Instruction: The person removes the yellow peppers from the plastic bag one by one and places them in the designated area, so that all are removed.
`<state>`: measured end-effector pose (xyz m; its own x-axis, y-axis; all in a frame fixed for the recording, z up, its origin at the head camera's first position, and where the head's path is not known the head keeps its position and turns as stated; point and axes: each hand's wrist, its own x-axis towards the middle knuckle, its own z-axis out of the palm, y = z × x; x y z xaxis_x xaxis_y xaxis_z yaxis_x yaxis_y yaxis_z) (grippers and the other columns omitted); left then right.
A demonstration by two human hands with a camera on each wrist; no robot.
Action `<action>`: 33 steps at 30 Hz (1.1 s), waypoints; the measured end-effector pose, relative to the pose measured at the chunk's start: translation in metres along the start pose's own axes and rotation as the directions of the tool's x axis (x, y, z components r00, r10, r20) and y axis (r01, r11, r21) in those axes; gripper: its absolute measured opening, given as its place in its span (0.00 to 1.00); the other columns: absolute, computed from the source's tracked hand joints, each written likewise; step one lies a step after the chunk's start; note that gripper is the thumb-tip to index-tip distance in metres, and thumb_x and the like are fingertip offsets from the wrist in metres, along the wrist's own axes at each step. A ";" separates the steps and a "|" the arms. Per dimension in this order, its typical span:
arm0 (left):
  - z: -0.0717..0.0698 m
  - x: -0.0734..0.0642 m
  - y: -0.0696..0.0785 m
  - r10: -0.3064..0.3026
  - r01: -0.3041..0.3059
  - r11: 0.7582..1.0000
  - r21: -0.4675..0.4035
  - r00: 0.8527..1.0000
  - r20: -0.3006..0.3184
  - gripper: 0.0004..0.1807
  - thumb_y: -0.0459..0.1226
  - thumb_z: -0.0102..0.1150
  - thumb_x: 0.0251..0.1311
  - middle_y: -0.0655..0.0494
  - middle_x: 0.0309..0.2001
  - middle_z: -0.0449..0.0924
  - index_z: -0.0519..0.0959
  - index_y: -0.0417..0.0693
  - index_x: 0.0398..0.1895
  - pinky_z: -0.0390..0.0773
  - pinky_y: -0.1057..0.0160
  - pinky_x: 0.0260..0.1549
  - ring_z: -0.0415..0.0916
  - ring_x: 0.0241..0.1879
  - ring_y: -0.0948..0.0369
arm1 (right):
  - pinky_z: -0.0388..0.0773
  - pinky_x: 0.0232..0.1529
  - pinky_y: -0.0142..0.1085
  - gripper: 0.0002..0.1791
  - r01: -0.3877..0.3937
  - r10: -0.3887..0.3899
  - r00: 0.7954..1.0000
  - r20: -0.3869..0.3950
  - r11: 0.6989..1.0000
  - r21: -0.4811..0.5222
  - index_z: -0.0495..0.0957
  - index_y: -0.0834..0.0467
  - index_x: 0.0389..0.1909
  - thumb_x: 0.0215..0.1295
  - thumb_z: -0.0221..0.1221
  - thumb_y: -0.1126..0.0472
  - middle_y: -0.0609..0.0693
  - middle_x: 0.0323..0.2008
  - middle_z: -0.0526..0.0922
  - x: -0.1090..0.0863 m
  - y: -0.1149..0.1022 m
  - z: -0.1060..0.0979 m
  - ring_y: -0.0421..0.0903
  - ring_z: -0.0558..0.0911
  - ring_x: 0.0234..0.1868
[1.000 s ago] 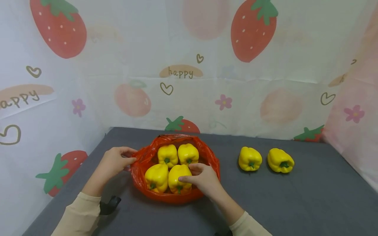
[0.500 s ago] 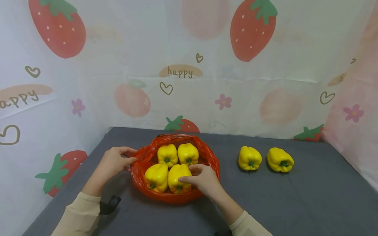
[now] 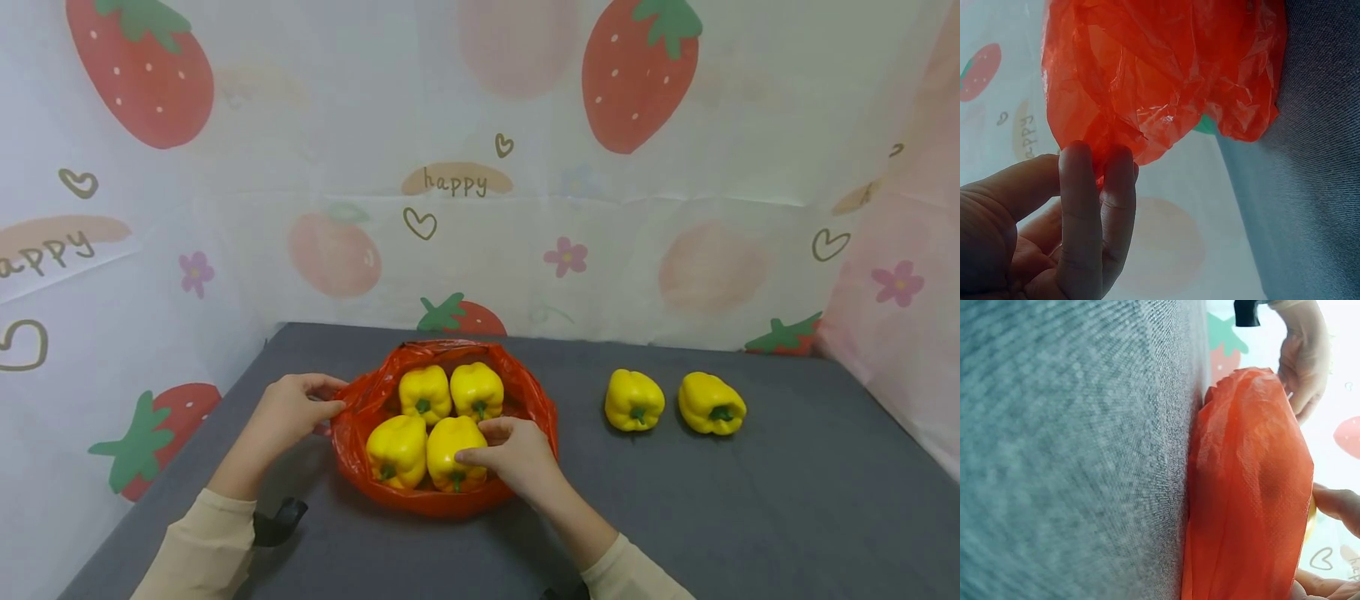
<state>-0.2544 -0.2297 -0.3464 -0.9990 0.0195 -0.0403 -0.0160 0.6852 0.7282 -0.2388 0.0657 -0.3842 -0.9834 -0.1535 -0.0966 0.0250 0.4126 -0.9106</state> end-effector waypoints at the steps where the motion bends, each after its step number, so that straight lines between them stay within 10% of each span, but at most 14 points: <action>1: 0.000 0.000 0.000 0.001 -0.001 1.000 0.000 1.000 -0.001 0.21 0.38 0.62 0.65 0.36 0.48 0.83 0.78 0.35 0.58 0.88 0.56 0.37 0.81 0.28 0.62 | 0.84 0.48 0.41 0.33 0.000 0.000 1.000 0.000 1.000 -0.002 0.81 0.65 0.55 0.49 0.76 0.52 0.58 0.53 0.84 0.000 0.000 0.000 0.49 0.83 0.50; 33: 0.000 0.000 0.000 0.013 -0.013 1.000 0.025 1.000 -0.006 0.21 0.38 0.61 0.66 0.37 0.48 0.83 0.78 0.35 0.58 0.87 0.56 0.36 0.81 0.28 0.62 | 0.84 0.49 0.44 0.29 -0.045 0.046 0.999 0.002 0.981 0.189 0.80 0.61 0.58 0.54 0.72 0.57 0.56 0.58 0.82 -0.003 -0.010 -0.039 0.45 0.84 0.43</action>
<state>-0.2545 -0.2299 -0.3462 -0.9994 0.0244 -0.0264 -0.0017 0.7027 0.7114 -0.2435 0.0968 -0.3591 -0.9808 -0.1363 -0.1391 0.1033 0.2418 -0.9648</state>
